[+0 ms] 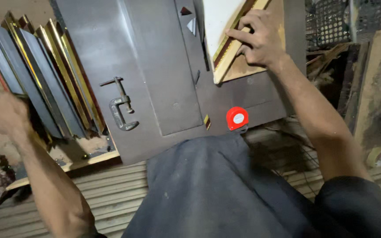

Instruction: The person measures gold and red frame molding strips with a tape measure, marks cut lines with a marker, and cuts the strips at an angle on a miter saw. They then sort the cut pieces and stack the finished lengths on the workbench.

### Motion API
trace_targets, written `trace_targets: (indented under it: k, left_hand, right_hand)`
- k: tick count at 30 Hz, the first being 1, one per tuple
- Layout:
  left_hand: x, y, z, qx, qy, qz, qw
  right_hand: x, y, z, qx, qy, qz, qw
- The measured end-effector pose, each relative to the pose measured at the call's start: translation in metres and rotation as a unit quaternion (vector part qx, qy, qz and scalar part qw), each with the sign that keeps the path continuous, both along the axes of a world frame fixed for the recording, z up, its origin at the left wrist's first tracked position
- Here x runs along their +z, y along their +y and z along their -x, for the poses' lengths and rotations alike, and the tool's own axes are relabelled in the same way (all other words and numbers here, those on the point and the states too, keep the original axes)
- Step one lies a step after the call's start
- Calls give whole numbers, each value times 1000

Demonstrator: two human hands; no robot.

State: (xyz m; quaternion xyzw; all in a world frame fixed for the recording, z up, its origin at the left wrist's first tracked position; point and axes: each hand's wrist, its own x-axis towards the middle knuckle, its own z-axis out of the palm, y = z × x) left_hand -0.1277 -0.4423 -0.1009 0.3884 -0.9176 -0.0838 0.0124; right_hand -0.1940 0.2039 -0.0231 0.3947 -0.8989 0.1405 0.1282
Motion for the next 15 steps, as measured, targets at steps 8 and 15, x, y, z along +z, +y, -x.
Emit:
trace_targets:
  k: [8, 15]
  left_hand:
    - [22, 57, -46, -46, 201, -66, 976]
    - [21, 272, -34, -173, 20, -255, 951]
  right_hand:
    - [-11, 30, 0, 16, -14, 15, 1000]
    - [-21, 58, 35, 47, -15, 61, 997]
